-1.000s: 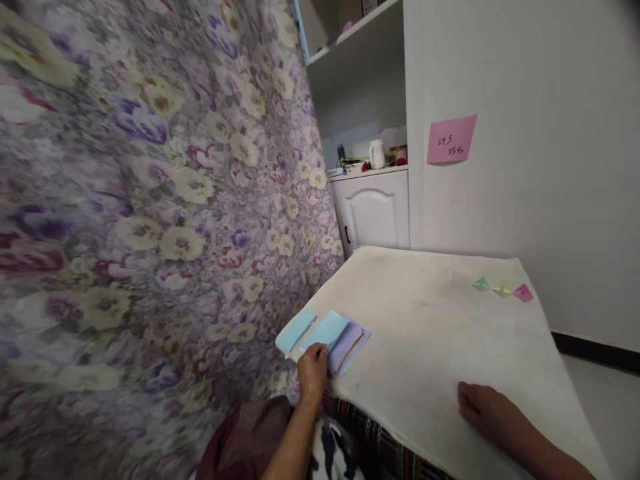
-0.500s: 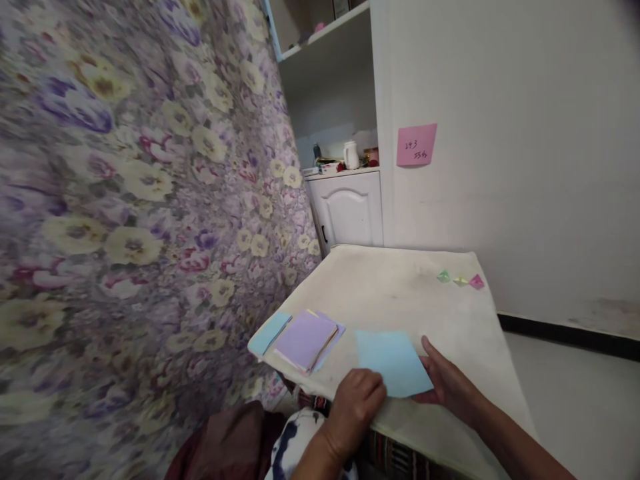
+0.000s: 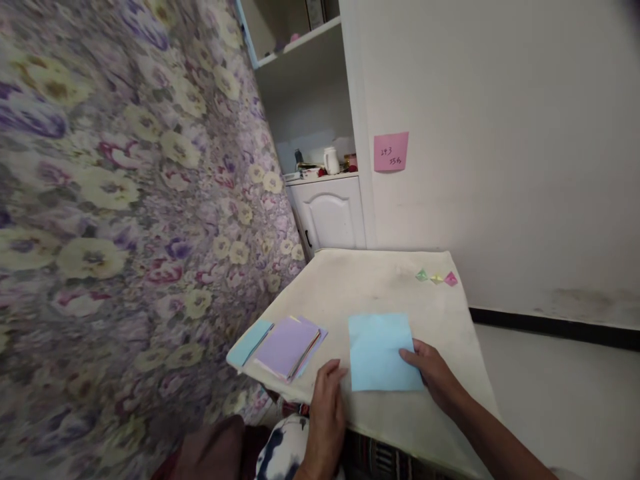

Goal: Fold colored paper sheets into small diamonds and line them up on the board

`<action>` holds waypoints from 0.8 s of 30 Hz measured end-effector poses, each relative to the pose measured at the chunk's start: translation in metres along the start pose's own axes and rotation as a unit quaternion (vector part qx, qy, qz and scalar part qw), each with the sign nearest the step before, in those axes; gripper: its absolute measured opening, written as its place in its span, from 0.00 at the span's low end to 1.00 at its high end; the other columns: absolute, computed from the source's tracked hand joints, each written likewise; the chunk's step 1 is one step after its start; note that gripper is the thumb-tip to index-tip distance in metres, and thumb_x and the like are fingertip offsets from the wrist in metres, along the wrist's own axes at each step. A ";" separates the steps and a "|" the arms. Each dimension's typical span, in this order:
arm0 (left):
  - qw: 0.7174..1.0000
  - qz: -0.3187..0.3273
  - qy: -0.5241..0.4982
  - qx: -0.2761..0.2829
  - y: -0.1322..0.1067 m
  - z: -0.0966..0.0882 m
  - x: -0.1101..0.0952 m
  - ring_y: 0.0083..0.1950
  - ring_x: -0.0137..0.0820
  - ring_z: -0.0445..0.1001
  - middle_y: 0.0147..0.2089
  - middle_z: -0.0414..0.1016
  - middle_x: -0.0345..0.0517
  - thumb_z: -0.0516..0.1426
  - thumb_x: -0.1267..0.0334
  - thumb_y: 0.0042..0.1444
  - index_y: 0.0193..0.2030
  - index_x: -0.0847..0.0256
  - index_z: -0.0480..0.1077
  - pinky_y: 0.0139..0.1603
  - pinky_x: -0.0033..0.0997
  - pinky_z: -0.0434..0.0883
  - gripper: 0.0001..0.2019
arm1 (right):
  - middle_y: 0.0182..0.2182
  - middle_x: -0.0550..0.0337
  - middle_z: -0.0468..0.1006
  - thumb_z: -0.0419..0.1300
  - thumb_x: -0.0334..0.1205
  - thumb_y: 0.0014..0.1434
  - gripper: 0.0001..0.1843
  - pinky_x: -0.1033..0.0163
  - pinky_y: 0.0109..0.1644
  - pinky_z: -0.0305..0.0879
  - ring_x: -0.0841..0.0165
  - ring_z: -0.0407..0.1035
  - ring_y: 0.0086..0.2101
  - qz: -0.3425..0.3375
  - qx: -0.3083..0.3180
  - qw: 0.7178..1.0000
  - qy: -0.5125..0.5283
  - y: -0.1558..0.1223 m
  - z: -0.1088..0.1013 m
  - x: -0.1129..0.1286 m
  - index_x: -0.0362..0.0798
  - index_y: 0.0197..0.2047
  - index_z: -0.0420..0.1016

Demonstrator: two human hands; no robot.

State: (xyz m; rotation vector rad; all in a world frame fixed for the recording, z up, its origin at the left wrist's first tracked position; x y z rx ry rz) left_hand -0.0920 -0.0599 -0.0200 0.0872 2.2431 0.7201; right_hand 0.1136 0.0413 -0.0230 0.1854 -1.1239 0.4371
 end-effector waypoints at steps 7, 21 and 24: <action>0.838 -0.323 -0.439 -0.005 0.021 0.016 0.000 0.38 0.36 0.74 0.37 0.76 0.51 0.53 0.48 0.53 0.37 0.64 0.72 0.41 0.35 0.69 0.19 | 0.33 0.52 0.80 0.64 0.48 0.46 0.21 0.55 0.38 0.67 0.59 0.73 0.31 -0.034 0.015 0.999 -0.008 -0.005 0.002 0.016 0.43 0.41 0.75; 0.837 -0.301 -0.452 0.064 0.080 0.051 -0.031 0.25 0.27 0.67 0.25 0.72 0.38 0.62 0.57 0.46 0.32 0.63 0.70 0.28 0.25 0.64 0.12 | 0.28 0.56 0.78 0.64 0.49 0.47 0.18 0.60 0.34 0.66 0.63 0.71 0.28 -0.067 -0.038 0.996 -0.045 0.005 -0.006 0.036 0.44 0.37 0.75; 0.839 -0.297 -0.452 0.055 0.089 0.051 -0.027 0.23 0.23 0.63 0.22 0.67 0.35 0.61 0.57 0.47 0.28 0.62 0.67 0.25 0.22 0.61 0.11 | 0.27 0.59 0.78 0.64 0.48 0.46 0.16 0.63 0.32 0.65 0.64 0.70 0.28 -0.062 -0.057 0.996 -0.039 0.007 -0.006 0.043 0.45 0.35 0.74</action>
Point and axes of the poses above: each hand's wrist, its own y-axis towards the middle knuckle, its own z-axis out of the palm, x = y × z, the point moved 3 cm from there along y, towards the middle knuckle
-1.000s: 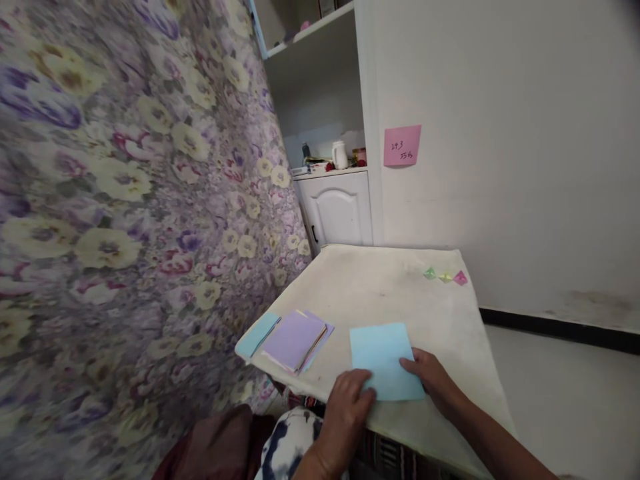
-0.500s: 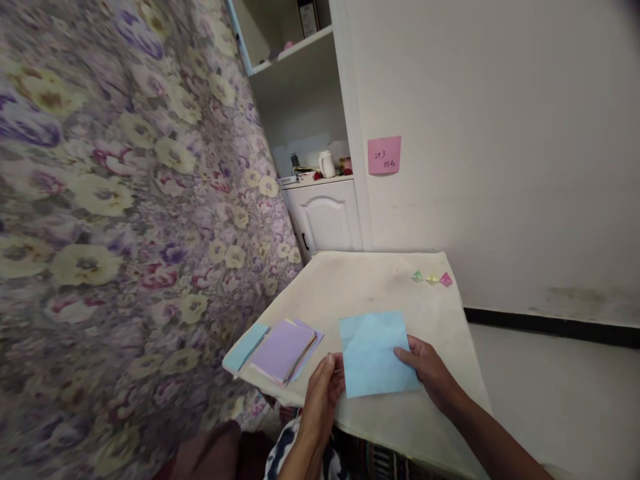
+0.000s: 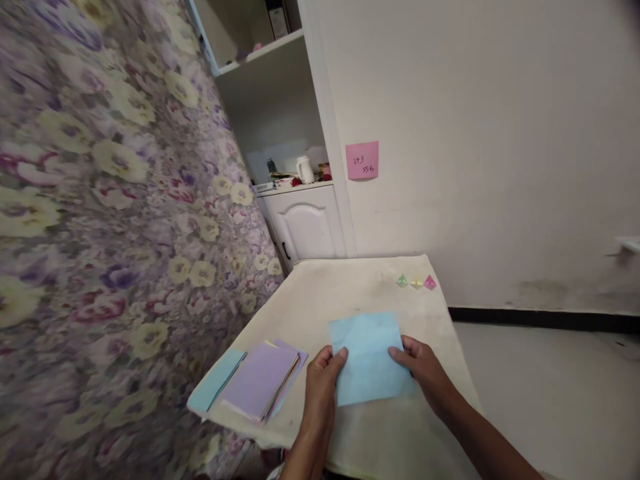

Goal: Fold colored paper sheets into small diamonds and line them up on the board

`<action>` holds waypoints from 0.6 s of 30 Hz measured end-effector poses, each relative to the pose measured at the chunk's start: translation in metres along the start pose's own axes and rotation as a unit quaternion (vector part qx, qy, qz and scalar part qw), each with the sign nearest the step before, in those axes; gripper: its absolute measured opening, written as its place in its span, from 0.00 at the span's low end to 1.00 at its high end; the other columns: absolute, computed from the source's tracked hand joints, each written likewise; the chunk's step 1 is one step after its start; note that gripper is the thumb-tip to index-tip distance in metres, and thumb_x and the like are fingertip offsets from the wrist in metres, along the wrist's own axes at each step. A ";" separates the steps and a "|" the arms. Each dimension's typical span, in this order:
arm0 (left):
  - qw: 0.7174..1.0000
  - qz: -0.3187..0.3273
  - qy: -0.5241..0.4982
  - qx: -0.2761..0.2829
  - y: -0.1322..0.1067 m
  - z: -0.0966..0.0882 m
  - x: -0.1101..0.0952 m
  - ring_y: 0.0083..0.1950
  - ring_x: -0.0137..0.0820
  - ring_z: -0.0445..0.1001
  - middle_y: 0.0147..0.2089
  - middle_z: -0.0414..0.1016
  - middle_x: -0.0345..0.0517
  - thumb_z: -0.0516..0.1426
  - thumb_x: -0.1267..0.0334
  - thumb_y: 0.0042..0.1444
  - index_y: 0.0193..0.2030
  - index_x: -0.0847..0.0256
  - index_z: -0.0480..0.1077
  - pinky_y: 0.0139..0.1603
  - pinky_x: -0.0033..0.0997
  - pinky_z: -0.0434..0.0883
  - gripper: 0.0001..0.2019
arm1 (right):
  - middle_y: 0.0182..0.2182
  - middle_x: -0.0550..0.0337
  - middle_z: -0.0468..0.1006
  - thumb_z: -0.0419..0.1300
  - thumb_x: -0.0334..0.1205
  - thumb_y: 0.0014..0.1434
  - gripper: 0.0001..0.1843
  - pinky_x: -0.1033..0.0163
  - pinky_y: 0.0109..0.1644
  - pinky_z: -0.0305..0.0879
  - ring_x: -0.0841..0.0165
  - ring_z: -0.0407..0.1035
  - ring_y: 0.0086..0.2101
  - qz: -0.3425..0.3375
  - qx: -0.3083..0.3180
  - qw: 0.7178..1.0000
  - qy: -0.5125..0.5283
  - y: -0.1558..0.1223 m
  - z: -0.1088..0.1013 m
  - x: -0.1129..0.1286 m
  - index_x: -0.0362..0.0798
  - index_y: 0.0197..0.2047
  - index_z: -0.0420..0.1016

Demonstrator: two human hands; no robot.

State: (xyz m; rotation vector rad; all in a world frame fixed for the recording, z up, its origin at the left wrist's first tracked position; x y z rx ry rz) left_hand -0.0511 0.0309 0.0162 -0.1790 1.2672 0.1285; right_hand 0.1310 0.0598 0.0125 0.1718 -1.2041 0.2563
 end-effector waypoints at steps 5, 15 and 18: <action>1.000 0.010 0.005 -0.006 0.013 -0.002 0.007 0.20 0.20 0.54 0.19 0.56 0.30 0.59 0.56 0.49 0.22 0.61 0.59 0.21 0.19 0.52 0.16 | 0.24 0.61 0.75 0.64 0.46 0.47 0.12 0.65 0.29 0.63 0.67 0.68 0.26 0.000 -0.037 0.999 -0.003 0.001 -0.005 0.005 0.46 0.30 0.72; 0.996 0.028 0.008 -0.081 0.017 -0.002 0.015 0.21 0.22 0.62 0.20 0.63 0.31 0.61 0.56 0.46 0.31 0.61 0.65 0.24 0.20 0.60 0.13 | 0.18 0.67 0.67 0.65 0.45 0.47 0.14 0.70 0.22 0.52 0.76 0.57 0.19 -0.020 -0.088 0.996 -0.008 0.006 -0.012 0.002 0.46 0.23 0.66; 0.995 0.059 0.028 -0.071 0.016 0.004 0.009 0.30 0.28 0.71 0.28 0.72 0.38 0.62 0.59 0.44 0.53 0.59 0.61 0.33 0.25 0.66 0.28 | 0.18 0.66 0.68 0.64 0.46 0.47 0.14 0.70 0.22 0.53 0.75 0.59 0.19 -0.017 -0.094 0.995 -0.004 0.006 -0.017 -0.003 0.46 0.26 0.66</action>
Point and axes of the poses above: each hand's wrist, its own y-axis towards the middle knuckle, its own z-axis out of the palm, x = y × z, the point moved 3 cm from there along y, towards the middle knuckle
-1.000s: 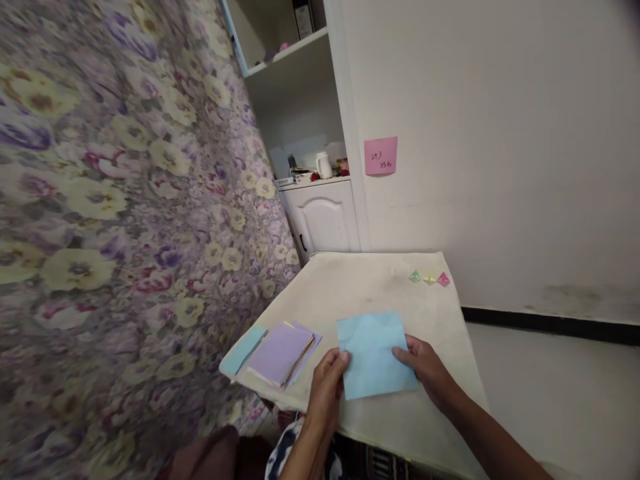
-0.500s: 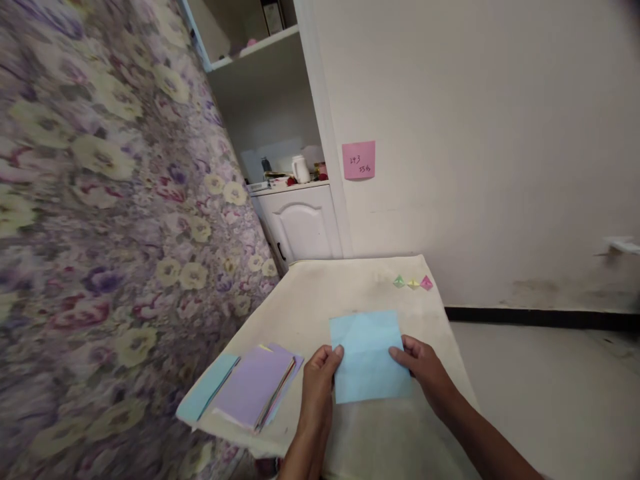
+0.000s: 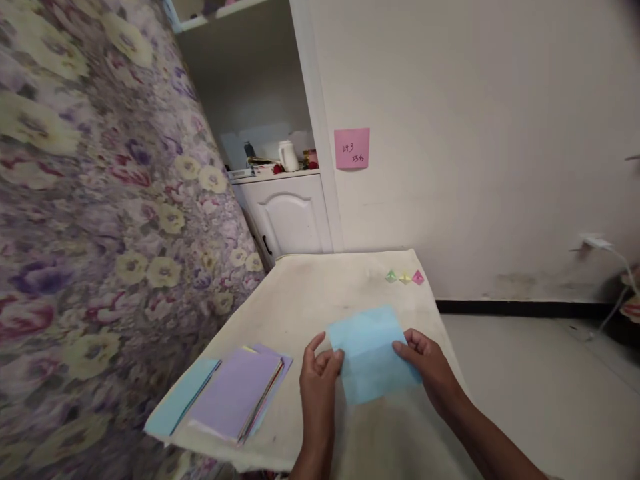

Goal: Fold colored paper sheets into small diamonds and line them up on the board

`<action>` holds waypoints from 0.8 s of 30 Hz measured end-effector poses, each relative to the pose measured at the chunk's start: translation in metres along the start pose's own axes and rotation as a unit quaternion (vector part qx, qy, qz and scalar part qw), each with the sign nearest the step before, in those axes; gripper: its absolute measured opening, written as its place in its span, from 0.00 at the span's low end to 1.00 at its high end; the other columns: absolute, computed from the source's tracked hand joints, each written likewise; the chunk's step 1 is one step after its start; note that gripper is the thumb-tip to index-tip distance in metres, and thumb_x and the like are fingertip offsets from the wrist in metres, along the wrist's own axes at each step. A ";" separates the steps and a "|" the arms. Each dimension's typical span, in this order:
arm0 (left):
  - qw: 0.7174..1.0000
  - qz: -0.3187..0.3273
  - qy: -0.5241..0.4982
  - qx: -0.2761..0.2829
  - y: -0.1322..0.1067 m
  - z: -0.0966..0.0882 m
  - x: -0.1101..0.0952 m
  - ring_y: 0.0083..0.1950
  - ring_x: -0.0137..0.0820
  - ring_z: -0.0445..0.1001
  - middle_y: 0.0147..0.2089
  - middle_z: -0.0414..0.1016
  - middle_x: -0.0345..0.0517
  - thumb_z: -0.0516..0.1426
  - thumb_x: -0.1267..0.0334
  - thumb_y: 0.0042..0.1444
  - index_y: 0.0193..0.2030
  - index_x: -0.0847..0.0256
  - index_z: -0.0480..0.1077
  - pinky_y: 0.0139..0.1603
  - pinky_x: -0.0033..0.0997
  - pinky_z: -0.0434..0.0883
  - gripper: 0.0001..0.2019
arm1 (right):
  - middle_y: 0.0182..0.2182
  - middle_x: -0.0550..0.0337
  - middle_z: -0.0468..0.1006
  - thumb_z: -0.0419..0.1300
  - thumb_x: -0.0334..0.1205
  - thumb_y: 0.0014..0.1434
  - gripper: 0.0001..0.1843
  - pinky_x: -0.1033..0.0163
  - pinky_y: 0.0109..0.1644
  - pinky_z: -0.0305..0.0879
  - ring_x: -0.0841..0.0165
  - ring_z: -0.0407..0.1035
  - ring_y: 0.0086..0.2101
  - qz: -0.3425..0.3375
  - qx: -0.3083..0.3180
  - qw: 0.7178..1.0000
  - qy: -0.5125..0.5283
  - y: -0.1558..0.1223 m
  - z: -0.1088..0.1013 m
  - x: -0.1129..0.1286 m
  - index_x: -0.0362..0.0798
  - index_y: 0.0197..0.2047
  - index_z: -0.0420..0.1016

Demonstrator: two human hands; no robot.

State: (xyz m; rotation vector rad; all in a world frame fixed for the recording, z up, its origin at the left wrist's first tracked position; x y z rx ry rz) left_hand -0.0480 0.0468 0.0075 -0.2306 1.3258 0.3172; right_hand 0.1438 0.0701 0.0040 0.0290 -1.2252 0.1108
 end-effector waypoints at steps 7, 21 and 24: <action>0.993 -0.011 -0.031 0.112 -0.013 0.020 -0.004 0.43 0.34 0.73 0.48 0.70 0.47 0.62 0.63 0.45 0.66 0.49 0.41 0.40 0.31 0.70 0.44 | 0.21 0.63 0.73 0.63 0.48 0.48 0.13 0.67 0.24 0.58 0.70 0.63 0.20 0.013 -0.041 0.999 0.032 0.004 -0.005 -0.004 0.47 0.29 0.67; 0.994 -0.020 0.084 0.063 -0.007 0.011 0.011 0.27 0.26 0.64 0.26 0.67 0.36 0.63 0.63 0.41 0.43 0.60 0.71 0.26 0.22 0.61 0.19 | 0.29 0.59 0.77 0.67 0.43 0.43 0.26 0.63 0.32 0.65 0.63 0.71 0.31 -0.059 -0.030 0.998 -0.004 -0.001 -0.001 0.006 0.48 0.46 0.67; 0.994 -0.004 0.096 0.046 -0.005 0.008 0.007 0.26 0.26 0.63 0.25 0.67 0.36 0.63 0.64 0.40 0.42 0.60 0.71 0.25 0.22 0.60 0.19 | 0.28 0.62 0.75 0.65 0.41 0.45 0.32 0.64 0.31 0.64 0.65 0.69 0.30 -0.083 -0.024 0.995 -0.050 0.000 -0.001 0.008 0.50 0.54 0.63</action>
Point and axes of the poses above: each hand's wrist, its own y-axis towards the middle knuckle, its own z-axis out of the palm, x = y × z, the point moved 3 cm from there along y, towards the middle knuckle
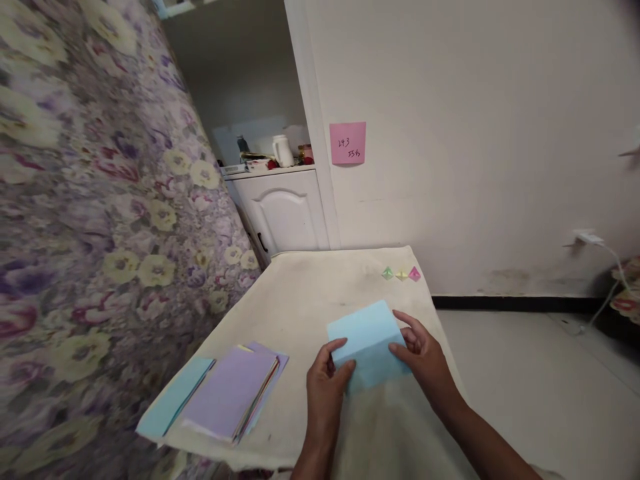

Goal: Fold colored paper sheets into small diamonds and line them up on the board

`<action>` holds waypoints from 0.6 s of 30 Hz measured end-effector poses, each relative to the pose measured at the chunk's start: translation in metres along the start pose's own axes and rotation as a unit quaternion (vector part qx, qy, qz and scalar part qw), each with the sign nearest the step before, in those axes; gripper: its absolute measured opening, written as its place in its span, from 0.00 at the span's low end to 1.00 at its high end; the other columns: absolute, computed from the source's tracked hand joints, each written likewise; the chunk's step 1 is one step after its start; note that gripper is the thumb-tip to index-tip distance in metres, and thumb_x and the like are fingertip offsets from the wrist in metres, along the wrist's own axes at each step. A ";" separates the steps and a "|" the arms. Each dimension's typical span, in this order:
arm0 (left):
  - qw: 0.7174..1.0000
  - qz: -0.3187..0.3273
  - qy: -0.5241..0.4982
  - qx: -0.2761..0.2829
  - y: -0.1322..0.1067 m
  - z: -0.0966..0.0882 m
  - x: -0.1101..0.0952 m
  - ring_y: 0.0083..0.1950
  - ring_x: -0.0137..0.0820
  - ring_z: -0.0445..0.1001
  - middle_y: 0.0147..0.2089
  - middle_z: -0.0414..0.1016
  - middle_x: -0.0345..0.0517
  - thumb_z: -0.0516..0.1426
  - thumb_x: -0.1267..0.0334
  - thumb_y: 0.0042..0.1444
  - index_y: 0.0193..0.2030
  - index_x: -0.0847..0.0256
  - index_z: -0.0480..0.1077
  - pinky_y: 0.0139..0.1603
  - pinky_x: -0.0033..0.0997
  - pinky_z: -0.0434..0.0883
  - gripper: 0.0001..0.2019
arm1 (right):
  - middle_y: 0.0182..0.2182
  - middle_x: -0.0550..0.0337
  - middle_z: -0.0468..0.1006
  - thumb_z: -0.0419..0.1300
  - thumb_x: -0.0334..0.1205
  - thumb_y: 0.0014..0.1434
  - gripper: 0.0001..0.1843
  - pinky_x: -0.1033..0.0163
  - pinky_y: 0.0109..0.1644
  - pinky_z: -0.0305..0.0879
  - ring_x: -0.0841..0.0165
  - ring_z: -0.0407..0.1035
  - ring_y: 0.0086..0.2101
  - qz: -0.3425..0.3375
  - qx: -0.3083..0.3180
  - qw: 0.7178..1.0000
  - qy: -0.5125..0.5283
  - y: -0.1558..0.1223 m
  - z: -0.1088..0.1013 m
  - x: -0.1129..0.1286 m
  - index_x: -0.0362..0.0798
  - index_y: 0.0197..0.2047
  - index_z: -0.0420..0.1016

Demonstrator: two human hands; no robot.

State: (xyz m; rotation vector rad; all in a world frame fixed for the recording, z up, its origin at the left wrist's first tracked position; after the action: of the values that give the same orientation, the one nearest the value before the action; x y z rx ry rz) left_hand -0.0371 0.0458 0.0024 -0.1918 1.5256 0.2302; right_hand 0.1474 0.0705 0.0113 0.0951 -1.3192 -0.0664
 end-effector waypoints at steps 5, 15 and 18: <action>0.999 0.017 0.040 -0.011 0.003 -0.006 0.000 0.27 0.28 0.63 0.24 0.68 0.37 0.62 0.63 0.42 0.39 0.59 0.74 0.27 0.24 0.59 0.14 | 0.37 0.59 0.73 0.61 0.37 0.47 0.27 0.62 0.42 0.64 0.64 0.67 0.38 -0.031 0.009 0.996 -0.081 0.000 -0.002 0.000 0.51 0.53 0.67; 0.990 0.109 0.084 -0.015 0.001 -0.006 -0.010 0.32 0.31 0.64 0.30 0.68 0.40 0.60 0.62 0.46 0.28 0.58 0.74 0.32 0.25 0.60 0.04 | 0.29 0.61 0.70 0.58 0.38 0.50 0.12 0.61 0.41 0.62 0.64 0.65 0.34 -0.099 0.006 0.966 -0.237 -0.004 -0.001 0.011 0.52 0.39 0.76; 0.994 0.080 0.074 -0.011 0.002 -0.007 -0.007 0.30 0.29 0.62 0.29 0.68 0.39 0.60 0.61 0.46 0.28 0.59 0.74 0.30 0.25 0.58 0.05 | 0.29 0.61 0.70 0.57 0.36 0.50 0.10 0.61 0.41 0.61 0.64 0.66 0.34 -0.104 0.003 0.961 -0.258 -0.004 -0.001 0.012 0.51 0.37 0.76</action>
State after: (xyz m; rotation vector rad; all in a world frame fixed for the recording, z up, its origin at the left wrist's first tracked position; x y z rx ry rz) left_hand -0.0450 0.0457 0.0087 -0.1057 1.6889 0.3666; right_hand 0.1516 0.0655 0.0225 0.2343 -1.8278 -0.2807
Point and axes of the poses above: each hand's wrist, its own y-axis towards the middle knuckle, its own z-axis out of the palm, x = y × z, the point moved 3 cm from there along y, towards the middle knuckle
